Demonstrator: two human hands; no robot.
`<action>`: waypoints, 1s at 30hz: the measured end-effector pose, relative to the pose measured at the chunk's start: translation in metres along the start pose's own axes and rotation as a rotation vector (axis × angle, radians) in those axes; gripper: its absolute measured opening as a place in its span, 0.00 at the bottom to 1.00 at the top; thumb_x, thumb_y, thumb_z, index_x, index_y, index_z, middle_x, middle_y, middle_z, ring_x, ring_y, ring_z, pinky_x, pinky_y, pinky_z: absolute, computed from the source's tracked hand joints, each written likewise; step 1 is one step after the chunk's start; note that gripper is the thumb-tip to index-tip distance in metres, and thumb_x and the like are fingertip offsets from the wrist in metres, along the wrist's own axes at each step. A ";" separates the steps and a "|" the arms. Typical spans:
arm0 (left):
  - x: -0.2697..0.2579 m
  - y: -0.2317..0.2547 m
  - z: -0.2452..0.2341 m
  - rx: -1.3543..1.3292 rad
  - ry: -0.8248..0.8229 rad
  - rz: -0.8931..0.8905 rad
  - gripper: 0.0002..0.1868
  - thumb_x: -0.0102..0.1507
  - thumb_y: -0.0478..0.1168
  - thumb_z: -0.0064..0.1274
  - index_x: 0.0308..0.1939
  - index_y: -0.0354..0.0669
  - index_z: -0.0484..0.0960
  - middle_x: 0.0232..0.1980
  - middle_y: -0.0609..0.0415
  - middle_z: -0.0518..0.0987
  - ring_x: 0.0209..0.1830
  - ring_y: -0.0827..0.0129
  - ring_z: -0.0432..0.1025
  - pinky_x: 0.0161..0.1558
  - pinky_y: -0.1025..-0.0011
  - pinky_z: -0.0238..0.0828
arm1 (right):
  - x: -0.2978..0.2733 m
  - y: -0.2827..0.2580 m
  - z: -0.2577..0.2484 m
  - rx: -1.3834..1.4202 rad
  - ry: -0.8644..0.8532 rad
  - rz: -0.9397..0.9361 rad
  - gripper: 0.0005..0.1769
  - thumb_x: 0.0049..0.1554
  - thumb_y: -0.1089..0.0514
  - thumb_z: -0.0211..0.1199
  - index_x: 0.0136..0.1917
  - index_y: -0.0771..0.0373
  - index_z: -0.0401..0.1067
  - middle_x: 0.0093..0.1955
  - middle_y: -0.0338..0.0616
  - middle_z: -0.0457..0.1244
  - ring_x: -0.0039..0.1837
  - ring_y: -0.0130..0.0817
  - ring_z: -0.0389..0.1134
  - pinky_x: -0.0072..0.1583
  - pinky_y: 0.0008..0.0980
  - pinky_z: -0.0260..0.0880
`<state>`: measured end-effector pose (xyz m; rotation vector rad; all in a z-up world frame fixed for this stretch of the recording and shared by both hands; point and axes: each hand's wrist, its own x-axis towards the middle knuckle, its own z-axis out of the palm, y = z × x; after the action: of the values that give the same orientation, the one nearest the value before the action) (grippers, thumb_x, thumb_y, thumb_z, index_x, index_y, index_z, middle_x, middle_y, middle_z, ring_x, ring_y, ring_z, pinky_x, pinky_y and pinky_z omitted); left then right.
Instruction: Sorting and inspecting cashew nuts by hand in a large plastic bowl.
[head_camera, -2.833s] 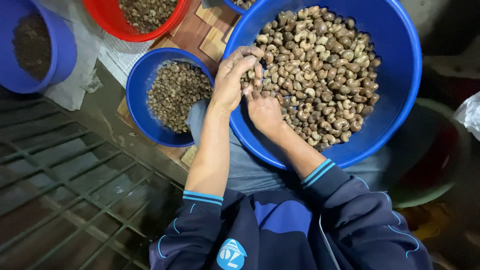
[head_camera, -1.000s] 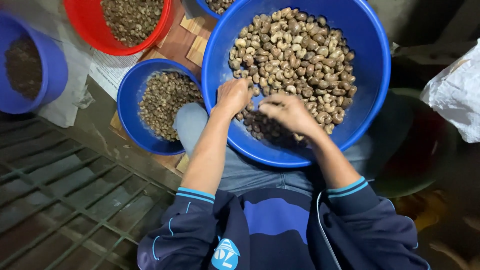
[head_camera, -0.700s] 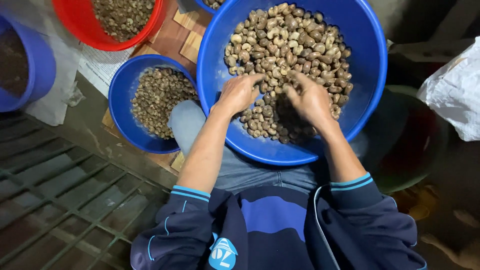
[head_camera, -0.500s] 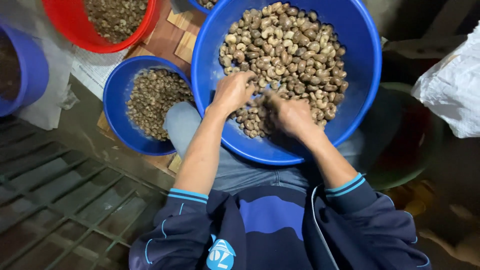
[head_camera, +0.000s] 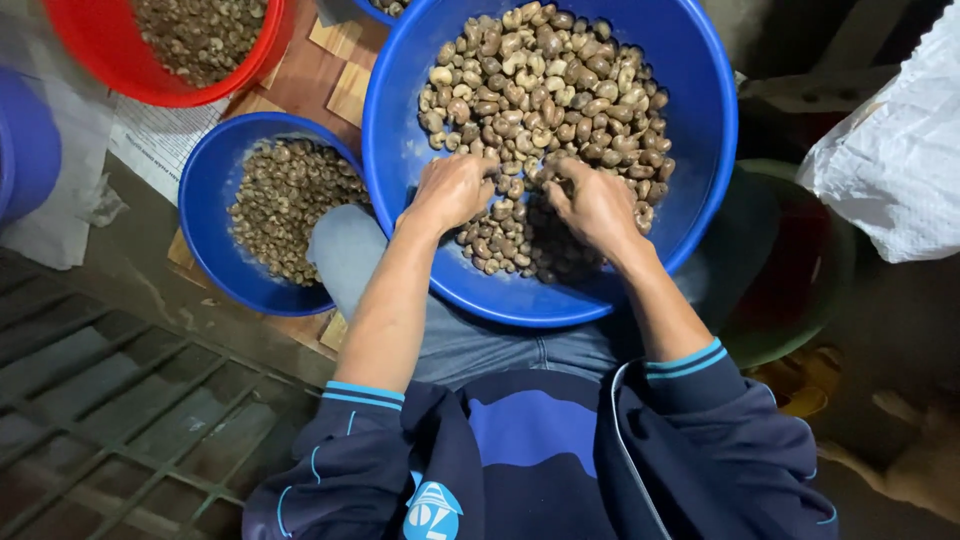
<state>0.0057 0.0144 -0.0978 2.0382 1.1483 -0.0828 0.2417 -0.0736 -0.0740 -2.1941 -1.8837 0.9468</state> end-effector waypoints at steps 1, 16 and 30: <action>-0.002 0.004 -0.004 0.001 0.002 -0.002 0.15 0.67 0.36 0.49 0.57 0.41 0.84 0.36 0.41 0.85 0.30 0.49 0.79 0.35 0.46 0.77 | 0.005 0.002 0.008 0.000 0.000 -0.003 0.14 0.62 0.41 0.61 0.58 0.45 0.74 0.45 0.50 0.72 0.53 0.59 0.73 0.54 0.59 0.72; 0.021 -0.009 0.006 0.036 0.142 0.041 0.28 0.67 0.35 0.51 0.73 0.48 0.70 0.25 0.50 0.79 0.14 0.68 0.66 0.22 0.69 0.66 | 0.022 -0.037 0.002 -0.142 -0.024 -0.050 0.29 0.60 0.47 0.60 0.73 0.46 0.58 0.42 0.57 0.71 0.49 0.64 0.74 0.53 0.65 0.71; -0.019 0.028 -0.073 -1.505 0.500 -0.122 0.11 0.67 0.34 0.55 0.53 0.38 0.83 0.31 0.55 0.78 0.22 0.78 0.69 0.18 0.82 0.57 | -0.008 -0.039 0.010 -0.134 0.022 -0.407 0.24 0.52 0.61 0.64 0.63 0.58 0.75 0.31 0.48 0.69 0.28 0.48 0.67 0.31 0.45 0.65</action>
<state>-0.0062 0.0410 -0.0233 0.6225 1.0418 0.9785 0.2028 -0.0749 -0.0612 -1.7619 -2.3167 0.7366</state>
